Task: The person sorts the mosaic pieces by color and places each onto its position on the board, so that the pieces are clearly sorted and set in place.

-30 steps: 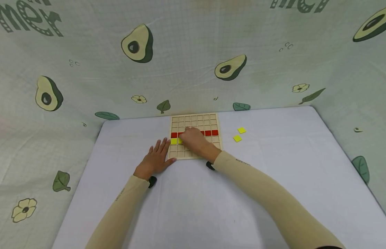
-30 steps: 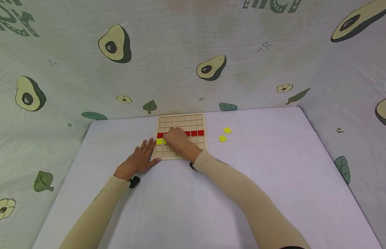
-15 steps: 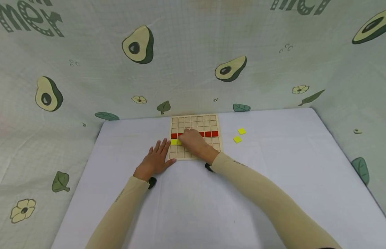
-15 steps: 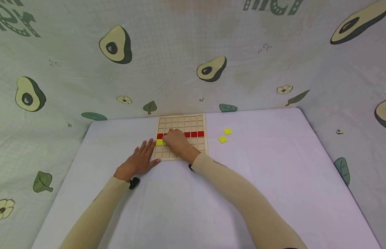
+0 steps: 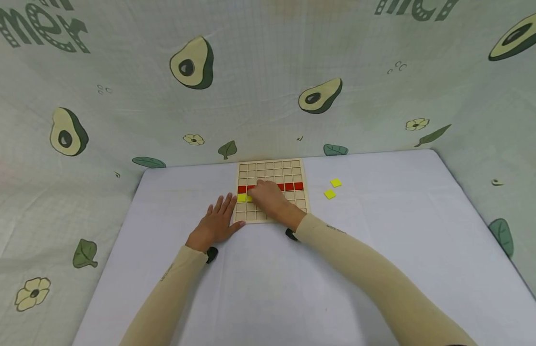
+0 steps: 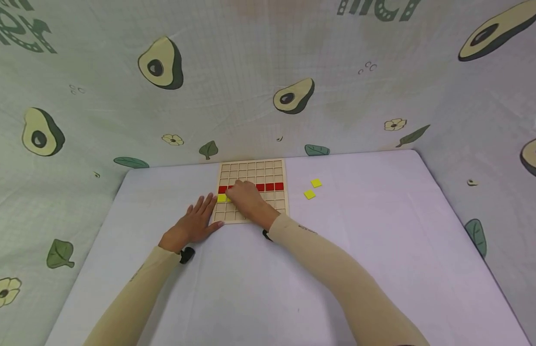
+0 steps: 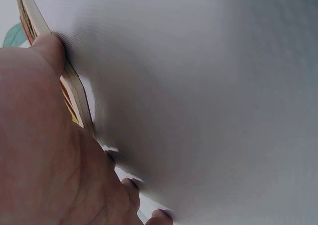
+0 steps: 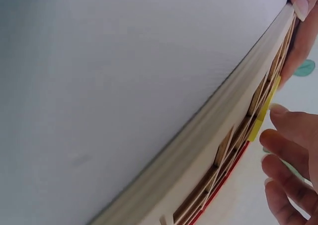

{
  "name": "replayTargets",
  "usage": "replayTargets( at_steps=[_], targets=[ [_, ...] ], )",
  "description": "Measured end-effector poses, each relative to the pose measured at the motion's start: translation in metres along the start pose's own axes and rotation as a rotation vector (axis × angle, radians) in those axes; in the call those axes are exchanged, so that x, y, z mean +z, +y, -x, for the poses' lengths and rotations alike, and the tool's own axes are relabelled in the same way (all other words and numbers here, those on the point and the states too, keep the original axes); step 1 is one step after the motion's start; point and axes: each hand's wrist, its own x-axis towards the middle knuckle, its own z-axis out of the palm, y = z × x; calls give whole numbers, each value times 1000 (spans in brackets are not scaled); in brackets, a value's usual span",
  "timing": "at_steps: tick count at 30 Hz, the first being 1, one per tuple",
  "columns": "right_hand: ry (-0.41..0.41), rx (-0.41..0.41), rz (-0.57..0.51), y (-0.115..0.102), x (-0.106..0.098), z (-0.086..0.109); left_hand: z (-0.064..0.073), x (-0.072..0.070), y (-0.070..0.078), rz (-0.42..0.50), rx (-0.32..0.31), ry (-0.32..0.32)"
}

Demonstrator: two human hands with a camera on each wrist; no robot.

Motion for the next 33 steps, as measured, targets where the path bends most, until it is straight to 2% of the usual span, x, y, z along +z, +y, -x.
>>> replayTargets(
  at_steps=[7,11,16,20,27,33],
  targets=[
    [2,13,-121,0,-5,9,0,0,1,-9,-6,7],
    [-19,9,-156,3,-5,12,0,-1,1,-2,-3,-2],
    [-46,2,-146,4,-5,14,2,-3,1,2,1,-5],
    [-34,-18,-132,4,-6,16,2,-1,0,-2,4,-1],
    [-44,-71,-212,4,-5,19,1,0,0,13,7,1],
    [-63,-77,-160,5,-5,19,2,0,0,8,9,4]
  ],
)
